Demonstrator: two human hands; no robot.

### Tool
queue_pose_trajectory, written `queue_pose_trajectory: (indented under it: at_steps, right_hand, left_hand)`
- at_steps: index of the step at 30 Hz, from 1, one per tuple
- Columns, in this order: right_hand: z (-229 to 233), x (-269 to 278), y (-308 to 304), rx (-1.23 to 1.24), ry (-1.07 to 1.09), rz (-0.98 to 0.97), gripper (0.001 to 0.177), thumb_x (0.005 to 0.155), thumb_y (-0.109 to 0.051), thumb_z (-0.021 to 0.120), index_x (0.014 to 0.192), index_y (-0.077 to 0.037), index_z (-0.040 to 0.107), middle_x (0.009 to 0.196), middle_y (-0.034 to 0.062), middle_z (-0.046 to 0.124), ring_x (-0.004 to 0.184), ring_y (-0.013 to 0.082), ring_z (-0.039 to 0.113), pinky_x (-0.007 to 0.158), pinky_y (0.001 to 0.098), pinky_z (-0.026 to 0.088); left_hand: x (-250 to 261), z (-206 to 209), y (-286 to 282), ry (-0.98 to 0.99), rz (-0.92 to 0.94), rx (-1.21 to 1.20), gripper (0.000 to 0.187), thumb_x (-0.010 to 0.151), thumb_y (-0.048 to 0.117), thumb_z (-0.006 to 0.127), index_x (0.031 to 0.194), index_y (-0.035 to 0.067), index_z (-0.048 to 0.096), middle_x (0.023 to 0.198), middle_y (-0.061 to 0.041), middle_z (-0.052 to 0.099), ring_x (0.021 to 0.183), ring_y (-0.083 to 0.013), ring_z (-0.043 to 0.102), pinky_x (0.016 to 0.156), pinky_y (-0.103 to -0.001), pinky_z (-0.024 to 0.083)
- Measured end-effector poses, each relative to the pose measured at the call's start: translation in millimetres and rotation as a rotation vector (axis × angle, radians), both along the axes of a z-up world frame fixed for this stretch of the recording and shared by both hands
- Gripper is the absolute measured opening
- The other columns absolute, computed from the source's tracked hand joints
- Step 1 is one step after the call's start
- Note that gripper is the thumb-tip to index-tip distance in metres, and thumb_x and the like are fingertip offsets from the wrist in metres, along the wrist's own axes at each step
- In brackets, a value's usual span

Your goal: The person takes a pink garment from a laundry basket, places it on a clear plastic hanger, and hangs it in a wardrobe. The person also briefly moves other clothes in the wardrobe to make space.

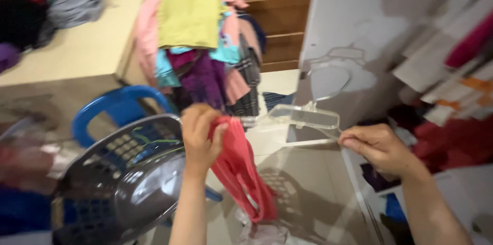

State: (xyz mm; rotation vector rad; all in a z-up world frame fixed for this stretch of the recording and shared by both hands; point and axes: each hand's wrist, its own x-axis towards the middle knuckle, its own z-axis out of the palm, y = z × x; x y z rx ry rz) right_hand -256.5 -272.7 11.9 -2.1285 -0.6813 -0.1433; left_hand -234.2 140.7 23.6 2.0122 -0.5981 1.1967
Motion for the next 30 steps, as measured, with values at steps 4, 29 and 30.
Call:
queue_pose_trajectory:
  at_steps: [4, 29, 30]
  right_hand:
    - [6, 3, 54, 0.095, -0.054, 0.021, 0.009, 0.092, -0.006, 0.068, 0.096, 0.0, 0.073, 0.071, 0.003, 0.071, 0.061, 0.007, 0.063, 0.056, 0.0248, 0.05]
    - [-82, 60, 253, -0.062, 0.071, 0.02, 0.02, 0.096, -0.019, 0.059, 0.098, -0.005, 0.074, 0.079, 0.0043, 0.076, 0.07, 0.0122, 0.072, 0.067, 0.0299, 0.055]
    - [-84, 60, 246, -0.061, 0.068, 0.012, 0.021, 0.096, -0.019, 0.059, 0.098, -0.005, 0.074, 0.08, 0.0039, 0.076, 0.071, 0.0119, 0.072, 0.068, 0.0302, 0.055]
  left_hand:
    - [-32, 18, -3, -0.219, 0.376, -0.015, 0.045, 0.078, 0.025, 0.083, 0.109, 0.002, 0.059, 0.103, -0.02, 0.058, 0.092, -0.0409, 0.057, 0.084, -0.047, 0.047]
    - [73, -10, 204, 0.475, 0.068, 0.291, 0.013, 0.09, 0.011, 0.067, 0.098, 0.005, 0.06, 0.083, -0.02, 0.069, 0.082, -0.0456, 0.067, 0.069, -0.055, 0.049]
    - [80, -15, 212, 0.476, 0.135, 0.265, 0.014, 0.089, 0.012, 0.067, 0.099, 0.005, 0.061, 0.082, -0.021, 0.069, 0.081, -0.0458, 0.067, 0.068, -0.055, 0.049]
